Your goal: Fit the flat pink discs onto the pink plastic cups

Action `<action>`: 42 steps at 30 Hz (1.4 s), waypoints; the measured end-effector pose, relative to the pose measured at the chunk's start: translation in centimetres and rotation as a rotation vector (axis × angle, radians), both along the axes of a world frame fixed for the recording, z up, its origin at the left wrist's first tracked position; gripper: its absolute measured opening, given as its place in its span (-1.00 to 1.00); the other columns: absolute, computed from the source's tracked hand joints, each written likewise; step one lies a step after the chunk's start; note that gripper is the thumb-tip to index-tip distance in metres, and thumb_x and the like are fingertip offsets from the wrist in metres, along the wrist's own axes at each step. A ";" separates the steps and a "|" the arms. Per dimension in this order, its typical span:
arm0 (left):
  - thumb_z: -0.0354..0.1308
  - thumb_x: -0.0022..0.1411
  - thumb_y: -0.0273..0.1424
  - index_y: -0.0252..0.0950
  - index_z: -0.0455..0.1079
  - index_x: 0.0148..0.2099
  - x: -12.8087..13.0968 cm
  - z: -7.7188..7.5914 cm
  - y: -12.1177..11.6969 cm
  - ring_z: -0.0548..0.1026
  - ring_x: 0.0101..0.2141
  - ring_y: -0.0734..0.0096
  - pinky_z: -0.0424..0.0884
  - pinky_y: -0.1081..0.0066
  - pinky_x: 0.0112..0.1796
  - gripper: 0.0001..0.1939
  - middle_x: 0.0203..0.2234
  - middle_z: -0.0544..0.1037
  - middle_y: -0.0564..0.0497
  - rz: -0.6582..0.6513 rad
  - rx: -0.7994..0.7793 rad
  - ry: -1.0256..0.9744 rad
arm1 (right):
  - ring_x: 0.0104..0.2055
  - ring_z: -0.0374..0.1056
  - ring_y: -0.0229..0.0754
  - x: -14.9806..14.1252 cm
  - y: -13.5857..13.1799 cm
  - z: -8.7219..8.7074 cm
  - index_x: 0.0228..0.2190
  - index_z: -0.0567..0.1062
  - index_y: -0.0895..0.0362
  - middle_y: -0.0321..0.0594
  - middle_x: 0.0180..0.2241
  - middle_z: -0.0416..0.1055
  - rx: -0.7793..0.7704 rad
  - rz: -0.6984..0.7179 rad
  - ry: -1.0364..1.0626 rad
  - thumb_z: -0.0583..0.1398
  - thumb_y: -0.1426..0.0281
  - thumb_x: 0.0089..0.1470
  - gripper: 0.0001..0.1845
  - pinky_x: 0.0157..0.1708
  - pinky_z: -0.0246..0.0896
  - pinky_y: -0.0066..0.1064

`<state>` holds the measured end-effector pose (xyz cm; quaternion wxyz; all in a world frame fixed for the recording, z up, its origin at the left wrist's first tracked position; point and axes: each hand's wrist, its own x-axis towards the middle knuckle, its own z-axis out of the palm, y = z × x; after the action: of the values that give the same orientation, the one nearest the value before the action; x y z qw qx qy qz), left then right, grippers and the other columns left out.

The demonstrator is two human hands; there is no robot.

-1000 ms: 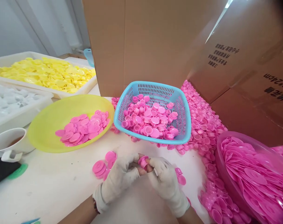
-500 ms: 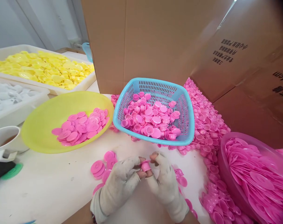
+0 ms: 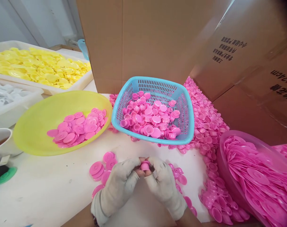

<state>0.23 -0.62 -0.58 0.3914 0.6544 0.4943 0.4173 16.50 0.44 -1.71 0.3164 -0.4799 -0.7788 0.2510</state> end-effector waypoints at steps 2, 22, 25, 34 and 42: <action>0.07 0.17 -0.42 -0.26 0.37 -0.07 -0.1 0.1 0.5 0.53 -0.28 0.33 0.47 0.39 -0.24 -0.75 -0.26 0.57 -0.03 0.040 -0.204 -0.127 | -0.30 0.39 -0.16 0.1 0.3 -0.1 -0.15 0.34 0.10 -0.18 -0.27 0.44 -0.036 0.000 0.054 0.08 0.39 0.15 -0.80 -0.35 0.32 -0.34; 0.14 0.15 -0.44 -0.25 0.43 -0.22 -0.7 0.6 0.4 0.49 -0.38 0.43 0.42 0.48 -0.37 -0.88 -0.38 0.53 0.04 0.006 0.050 0.001 | -0.28 0.35 -0.21 -0.1 -0.3 0.5 -0.23 0.33 0.10 -0.24 -0.32 0.42 -0.106 0.088 0.221 0.03 0.37 0.18 -0.87 -0.25 0.25 -0.39; 0.13 0.15 -0.42 -0.26 0.42 -0.21 -0.7 0.2 0.3 0.50 -0.38 0.42 0.43 0.48 -0.37 -0.87 -0.38 0.53 0.02 0.000 -0.018 -0.036 | -0.28 0.35 -0.20 -0.2 -0.4 0.3 -0.25 0.33 0.10 -0.23 -0.32 0.41 -0.109 0.071 0.157 0.03 0.38 0.18 -0.88 -0.28 0.24 -0.40; 0.02 0.19 -0.25 -0.28 0.36 -0.03 -5.2 1.8 2.7 0.51 -0.21 0.25 0.42 0.33 -0.19 -0.66 -0.18 0.54 -0.09 0.016 -0.167 0.221 | -0.22 0.36 -0.15 0.6 2.6 4.6 -0.15 0.35 0.10 -0.20 -0.26 0.41 0.221 0.006 0.071 0.09 0.40 0.16 -0.81 -0.23 0.28 -0.33; -0.03 0.03 -0.45 -0.31 0.36 -0.19 -8.6 0.5 3.6 0.45 -0.33 0.20 0.34 0.28 -0.30 -0.73 -0.30 0.43 -0.12 -0.051 -0.232 0.984 | -0.14 0.33 -0.11 3.8 3.1 8.3 -0.14 0.38 0.12 -0.15 -0.20 0.41 0.401 -0.160 -0.105 0.11 0.44 0.12 -0.78 -0.17 0.25 -0.29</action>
<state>-8.33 2.99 -0.05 0.1923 0.7377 0.6472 -0.0078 20.29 3.55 6.55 0.3834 -0.4800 -0.7880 0.0400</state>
